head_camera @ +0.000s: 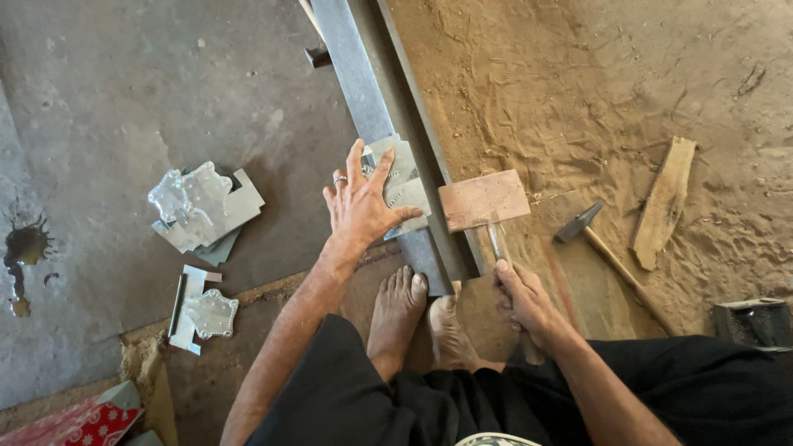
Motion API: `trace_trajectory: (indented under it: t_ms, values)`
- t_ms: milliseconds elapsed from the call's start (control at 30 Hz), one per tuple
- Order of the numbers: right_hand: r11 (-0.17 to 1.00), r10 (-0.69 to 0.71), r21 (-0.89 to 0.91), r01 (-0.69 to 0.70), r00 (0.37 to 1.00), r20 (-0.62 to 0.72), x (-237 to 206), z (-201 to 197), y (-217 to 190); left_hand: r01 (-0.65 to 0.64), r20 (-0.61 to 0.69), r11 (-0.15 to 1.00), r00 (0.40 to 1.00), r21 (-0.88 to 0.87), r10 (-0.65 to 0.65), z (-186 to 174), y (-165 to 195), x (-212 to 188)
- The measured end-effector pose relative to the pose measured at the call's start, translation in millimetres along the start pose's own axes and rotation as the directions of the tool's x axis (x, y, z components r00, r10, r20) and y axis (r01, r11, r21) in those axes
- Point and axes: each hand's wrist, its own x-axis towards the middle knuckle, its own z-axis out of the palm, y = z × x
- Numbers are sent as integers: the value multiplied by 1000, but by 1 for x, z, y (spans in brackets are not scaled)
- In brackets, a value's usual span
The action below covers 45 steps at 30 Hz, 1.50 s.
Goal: The person repeatedly places small metal pieces on a metal bar and strikes them with a wooden mallet. They pick up each piece, position it, hammer it, and then set it aside, repeating this cycle for multiple pieces.
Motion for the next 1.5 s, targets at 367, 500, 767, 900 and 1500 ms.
trace_trajectory:
  t_ms: [367, 500, 767, 900, 1500]
  values:
    - [999, 30, -26, -28, 998, 56, 0, 0, 0, 33, 25, 999, 999, -13, -32, 5, -10, -8]
    - [997, 7, -77, 0, 997, 82, 1, 3, 0, 26, 29, 999, 999, -29, -25, 4, -11, -9]
    - [848, -418, -405, 343, 901, -114, 4, 1, 3, 47, 26, 999, 999, -19, -46, 4, -11, -10]
    - [688, -643, -589, 424, 732, -225, -5, 4, 6, 64, 44, 998, 997, -4, -63, 4, -8, -8]
    - [564, -629, -743, 359, 770, -106, 21, 0, 29, 79, 96, 997, 992, 1, -79, -8, 1, -7]
